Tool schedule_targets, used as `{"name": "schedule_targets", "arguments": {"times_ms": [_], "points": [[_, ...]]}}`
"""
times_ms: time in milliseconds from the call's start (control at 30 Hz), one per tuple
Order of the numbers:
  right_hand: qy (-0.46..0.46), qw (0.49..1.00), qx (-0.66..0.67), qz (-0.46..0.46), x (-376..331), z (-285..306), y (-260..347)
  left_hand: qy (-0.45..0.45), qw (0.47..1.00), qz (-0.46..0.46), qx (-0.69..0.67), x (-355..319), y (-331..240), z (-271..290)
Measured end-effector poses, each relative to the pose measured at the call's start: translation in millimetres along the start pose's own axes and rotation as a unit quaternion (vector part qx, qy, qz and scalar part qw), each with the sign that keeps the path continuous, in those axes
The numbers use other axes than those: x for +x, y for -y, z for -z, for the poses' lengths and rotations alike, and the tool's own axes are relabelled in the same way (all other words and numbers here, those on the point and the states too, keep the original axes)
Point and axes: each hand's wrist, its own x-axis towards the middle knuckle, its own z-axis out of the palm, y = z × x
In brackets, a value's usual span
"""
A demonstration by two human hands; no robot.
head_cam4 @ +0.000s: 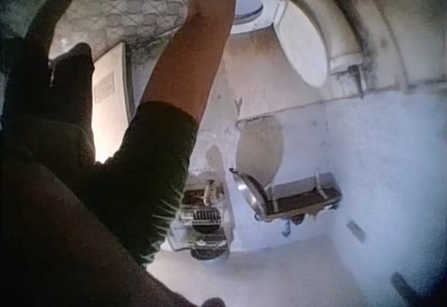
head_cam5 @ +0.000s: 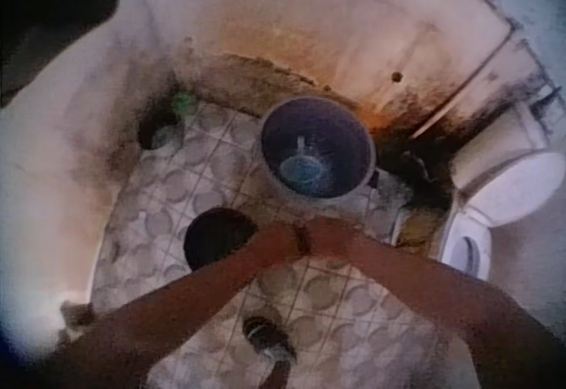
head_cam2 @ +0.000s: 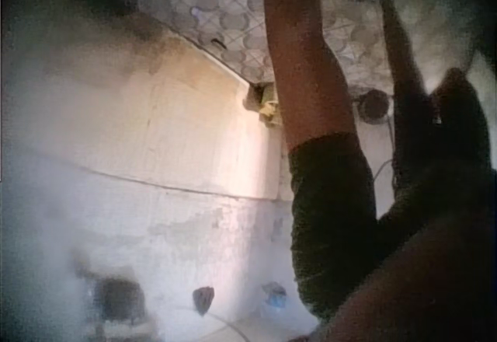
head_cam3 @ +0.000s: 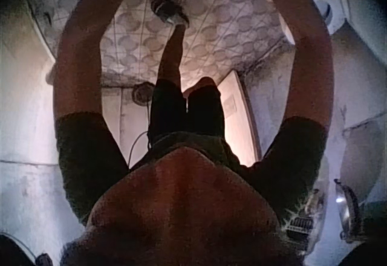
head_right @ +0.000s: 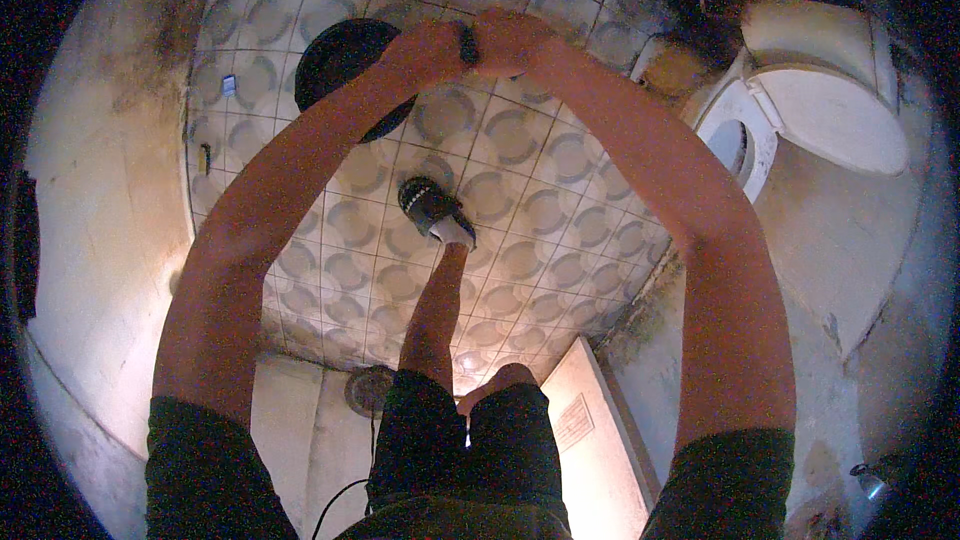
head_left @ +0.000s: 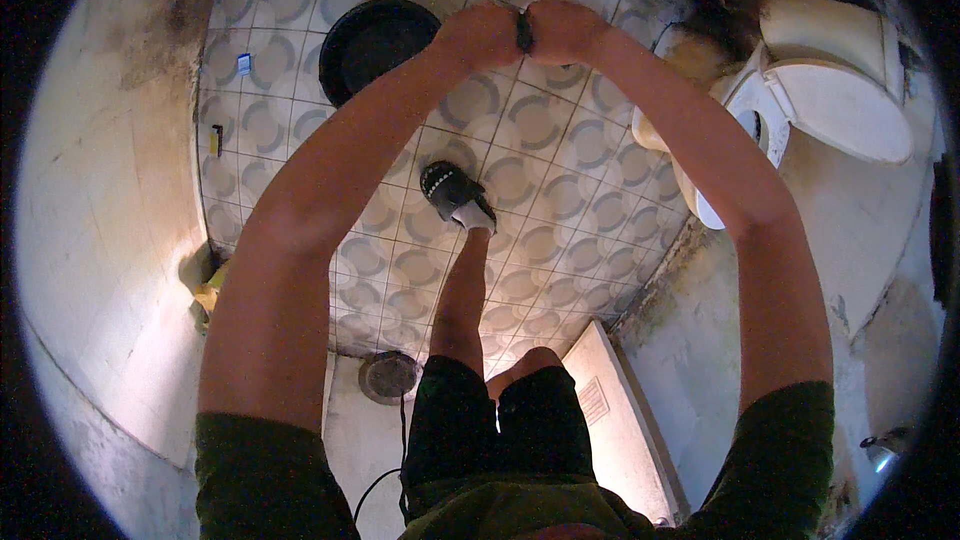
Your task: The person walks to a bathroom, fills a bucket with water using a dipper, washes a cloth, and then wipes the exterior of their sandals while wearing them.
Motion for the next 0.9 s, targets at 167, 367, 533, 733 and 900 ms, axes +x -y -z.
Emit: {"name": "schedule_targets", "arguments": {"times_ms": [167, 367, 533, 733, 900], "points": [[0.076, 0.997, 0.032, 0.008, 16.6, -4.1, -5.1, -0.025, 0.997, 0.07, -0.023, -0.7, 1.8, -1.1], [-0.371, 0.908, 0.196, -0.013, 45.0, -63.1, 18.2, -0.15, 0.973, 0.171, -0.04, -36.2, 99.2, -23.2], [-0.166, 0.792, 0.51, -0.292, 96.0, -219.7, 30.6, -0.204, 0.788, 0.532, -0.232, -145.2, 239.7, -68.9], [-0.021, 0.442, 0.865, -0.236, 128.5, -303.2, 88.2, -0.287, 0.637, 0.639, -0.322, -387.5, 325.8, -137.8], [-0.021, 0.523, 0.827, -0.204, 152.0, -313.6, 101.1, -0.235, 0.71, 0.65, -0.133, -666.9, 310.8, -141.9]]}}
